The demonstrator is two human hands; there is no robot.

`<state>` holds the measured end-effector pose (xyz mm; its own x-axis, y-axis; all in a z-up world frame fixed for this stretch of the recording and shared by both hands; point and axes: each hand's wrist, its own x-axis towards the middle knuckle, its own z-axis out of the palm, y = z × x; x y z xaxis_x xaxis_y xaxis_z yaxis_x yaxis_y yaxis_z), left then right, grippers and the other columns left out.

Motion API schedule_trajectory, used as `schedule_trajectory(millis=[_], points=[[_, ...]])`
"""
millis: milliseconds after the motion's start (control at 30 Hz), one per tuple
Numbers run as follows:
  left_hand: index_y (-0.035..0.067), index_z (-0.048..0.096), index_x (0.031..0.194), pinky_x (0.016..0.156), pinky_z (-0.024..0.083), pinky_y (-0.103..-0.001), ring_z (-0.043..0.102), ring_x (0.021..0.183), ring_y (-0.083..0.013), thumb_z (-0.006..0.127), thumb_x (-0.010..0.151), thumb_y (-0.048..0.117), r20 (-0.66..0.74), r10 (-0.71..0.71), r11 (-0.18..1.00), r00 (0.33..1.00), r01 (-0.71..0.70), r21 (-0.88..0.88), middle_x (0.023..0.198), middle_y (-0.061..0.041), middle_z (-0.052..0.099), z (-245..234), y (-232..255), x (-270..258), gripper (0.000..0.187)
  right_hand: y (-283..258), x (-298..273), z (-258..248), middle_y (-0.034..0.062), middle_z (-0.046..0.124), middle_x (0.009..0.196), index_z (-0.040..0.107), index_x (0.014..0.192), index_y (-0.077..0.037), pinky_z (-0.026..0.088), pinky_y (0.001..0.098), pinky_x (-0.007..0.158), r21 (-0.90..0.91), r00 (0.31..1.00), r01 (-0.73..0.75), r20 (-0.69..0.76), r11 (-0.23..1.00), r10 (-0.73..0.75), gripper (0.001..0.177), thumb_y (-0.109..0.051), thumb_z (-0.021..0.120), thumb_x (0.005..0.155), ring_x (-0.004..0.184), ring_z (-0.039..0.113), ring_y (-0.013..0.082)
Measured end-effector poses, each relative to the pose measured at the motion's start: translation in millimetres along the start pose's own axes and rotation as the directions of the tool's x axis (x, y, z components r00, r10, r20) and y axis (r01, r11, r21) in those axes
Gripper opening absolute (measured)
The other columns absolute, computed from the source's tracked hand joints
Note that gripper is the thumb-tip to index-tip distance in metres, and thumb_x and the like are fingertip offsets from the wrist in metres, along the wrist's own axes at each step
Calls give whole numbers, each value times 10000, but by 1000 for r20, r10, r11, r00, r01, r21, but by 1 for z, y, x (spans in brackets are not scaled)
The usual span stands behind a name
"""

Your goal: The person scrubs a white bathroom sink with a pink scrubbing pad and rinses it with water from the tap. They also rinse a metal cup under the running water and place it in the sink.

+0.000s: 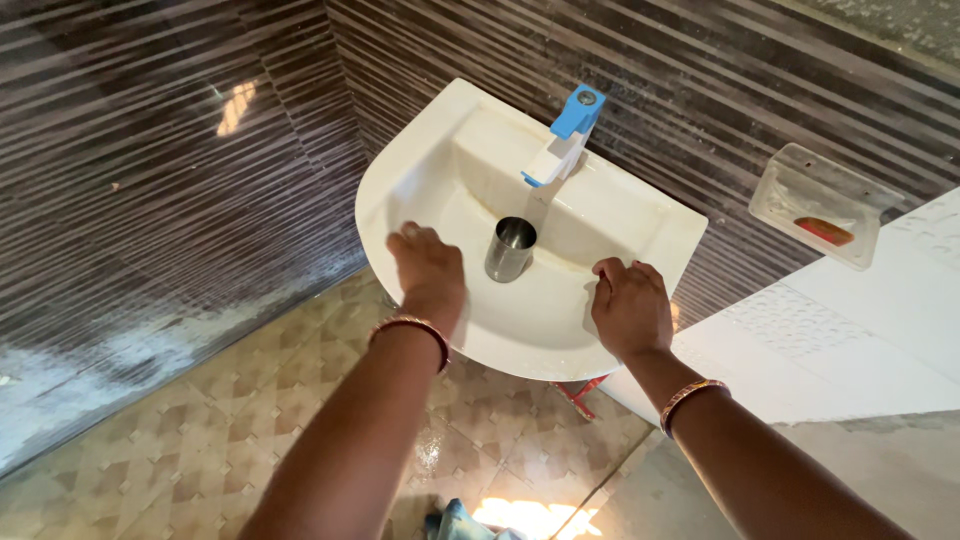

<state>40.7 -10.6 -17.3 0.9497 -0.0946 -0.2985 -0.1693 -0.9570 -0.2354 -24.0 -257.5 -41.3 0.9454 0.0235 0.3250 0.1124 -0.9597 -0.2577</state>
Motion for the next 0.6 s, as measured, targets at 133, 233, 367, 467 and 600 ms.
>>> schedule_trajectory(millis=[133,233,367,467,600], points=[[168,724,1257,1021,364,-533,450,1351,-353,630,959,295,-39,8,1000,999,-9,-30,1395,-115,577,6,2,5,338,-1,2,1,101,674,691,656,1005,-87,426,408,1111,-1,1000,-1,-8,1000,1,142,-100,524,954,768,660,281],[158,685,1251,926,425,-550,543,1200,-343,607,958,363,-31,112,984,993,-115,-138,1281,-109,604,11,38,-12,365,0,0,1,104,676,702,651,1016,-81,420,410,1116,-9,1000,4,10,1000,-4,139,-102,524,963,772,666,279],[264,755,1171,977,474,-480,574,1196,-315,706,899,343,171,237,799,956,-92,-595,1225,-40,669,0,91,-34,288,2,1,1,112,676,710,653,1027,-84,418,413,1111,2,999,37,-16,999,-37,145,-98,531,950,792,661,292],[243,728,1205,979,489,-456,565,1216,-331,733,871,351,163,247,763,955,-89,-641,1237,-49,681,-5,91,-40,351,2,1,-1,117,677,715,651,1029,-76,415,417,1111,2,1000,31,-3,1000,-31,145,-101,529,954,784,663,291],[92,693,1237,982,439,-511,560,1223,-348,655,981,394,59,141,948,988,-118,-295,1270,-134,645,-5,60,-38,397,-2,3,-3,115,674,683,655,1023,-78,414,411,1124,14,1000,3,14,1000,-3,146,-102,522,970,785,660,293]])
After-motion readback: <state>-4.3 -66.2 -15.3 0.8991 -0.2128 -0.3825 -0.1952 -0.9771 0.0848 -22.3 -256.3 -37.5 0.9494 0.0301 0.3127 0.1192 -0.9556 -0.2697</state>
